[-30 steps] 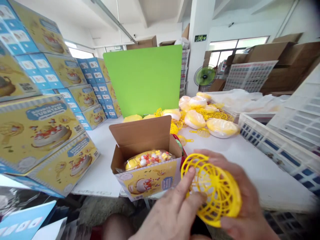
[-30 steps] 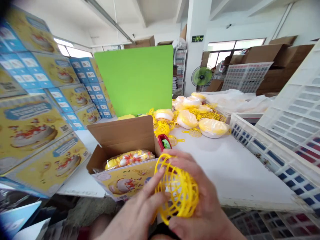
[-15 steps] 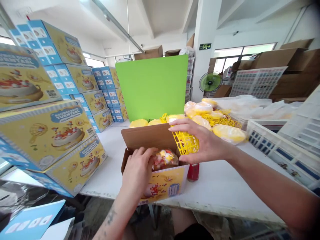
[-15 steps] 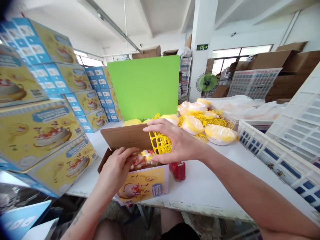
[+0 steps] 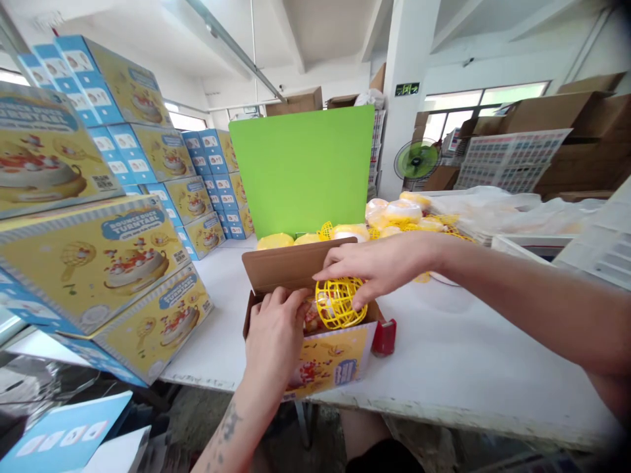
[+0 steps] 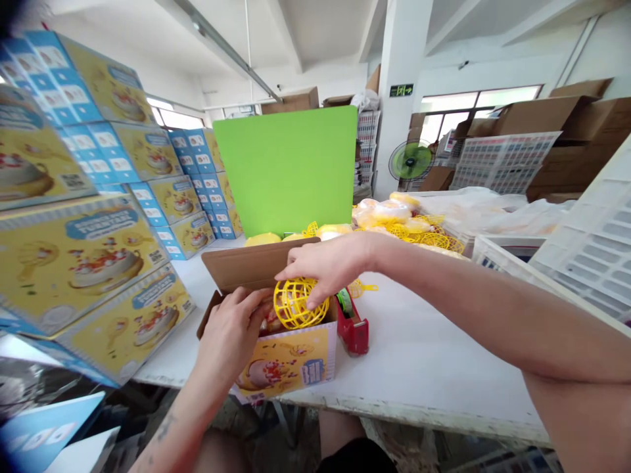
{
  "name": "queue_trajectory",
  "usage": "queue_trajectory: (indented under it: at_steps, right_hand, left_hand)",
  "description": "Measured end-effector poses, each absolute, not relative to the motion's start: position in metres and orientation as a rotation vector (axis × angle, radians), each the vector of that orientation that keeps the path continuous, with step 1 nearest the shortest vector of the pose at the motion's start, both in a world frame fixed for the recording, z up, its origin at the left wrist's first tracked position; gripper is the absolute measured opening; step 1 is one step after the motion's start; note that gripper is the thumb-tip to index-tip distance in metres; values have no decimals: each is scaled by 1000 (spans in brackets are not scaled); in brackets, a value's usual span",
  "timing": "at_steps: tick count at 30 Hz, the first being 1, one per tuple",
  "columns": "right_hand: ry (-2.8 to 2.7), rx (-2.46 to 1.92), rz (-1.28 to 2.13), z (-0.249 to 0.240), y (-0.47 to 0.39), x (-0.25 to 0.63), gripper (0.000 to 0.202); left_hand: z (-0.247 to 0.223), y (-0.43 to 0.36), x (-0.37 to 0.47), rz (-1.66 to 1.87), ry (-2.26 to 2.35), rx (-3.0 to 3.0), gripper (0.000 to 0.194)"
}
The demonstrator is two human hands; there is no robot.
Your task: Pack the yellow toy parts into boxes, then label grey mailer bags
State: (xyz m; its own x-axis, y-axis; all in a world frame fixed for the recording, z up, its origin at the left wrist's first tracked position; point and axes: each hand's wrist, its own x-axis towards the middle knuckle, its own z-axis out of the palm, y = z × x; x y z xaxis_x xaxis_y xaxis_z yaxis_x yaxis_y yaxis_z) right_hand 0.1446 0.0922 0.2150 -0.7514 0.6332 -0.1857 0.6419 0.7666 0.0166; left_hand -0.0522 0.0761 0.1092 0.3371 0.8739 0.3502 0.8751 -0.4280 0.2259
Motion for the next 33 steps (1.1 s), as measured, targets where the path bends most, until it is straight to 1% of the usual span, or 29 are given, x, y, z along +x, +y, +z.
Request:
queue_trajectory:
  at_steps: [3, 5, 10, 14, 17, 20, 22, 25, 27, 29, 30, 31, 32, 33]
  right_hand:
    - [2675, 973, -66, 205, 95, 144, 55]
    - [2670, 1021, -46, 190, 92, 143, 50]
    - [2763, 1146, -34, 165, 81, 152, 52]
    - [2762, 1206, 32, 165, 79, 158, 55]
    - [2788, 1156, 3, 166, 80, 158, 55]
    - [2779, 1145, 22, 164, 81, 158, 54]
    - [2793, 1121, 19, 162, 81, 158, 53]
    - [2845, 1091, -26, 162, 81, 156, 48]
    - [2888, 1081, -70, 164, 79, 158, 50]
    - [2980, 1050, -112, 165, 75, 165, 50]
    - [3058, 1055, -137, 163, 72, 170, 47]
    - [3168, 1107, -164, 158, 70, 176, 42]
    - [3302, 1244, -198, 151, 67, 183, 37]
    - [3441, 1472, -261, 140, 66, 188, 33]
  left_hand:
    - [108, 76, -53, -683, -1622, -2573, 34]
    - [113, 76, -56, -588, -1540, -2605, 37]
    - [146, 86, -77, 4, -1236, -2724, 49]
    - [168, 105, -93, 281, -1134, -2893, 55]
    - [175, 107, -97, 295, -1100, -2909, 56]
    - [174, 98, -98, 108, -1026, -2852, 41]
    - [169, 93, -98, 62, -1028, -2813, 34]
    - [162, 94, -97, 223, -1090, -2814, 32]
    - [160, 98, -99, 260, -1104, -2793, 31]
    - [158, 102, -109, 128, -1020, -2877, 28]
    - [156, 104, -116, -65, -992, -2940, 27]
    - [151, 105, -124, -360, -1013, -2978, 24]
    - [144, 105, -132, -749, -1081, -2957, 23]
    - [134, 106, -139, -1203, -1261, -2782, 23]
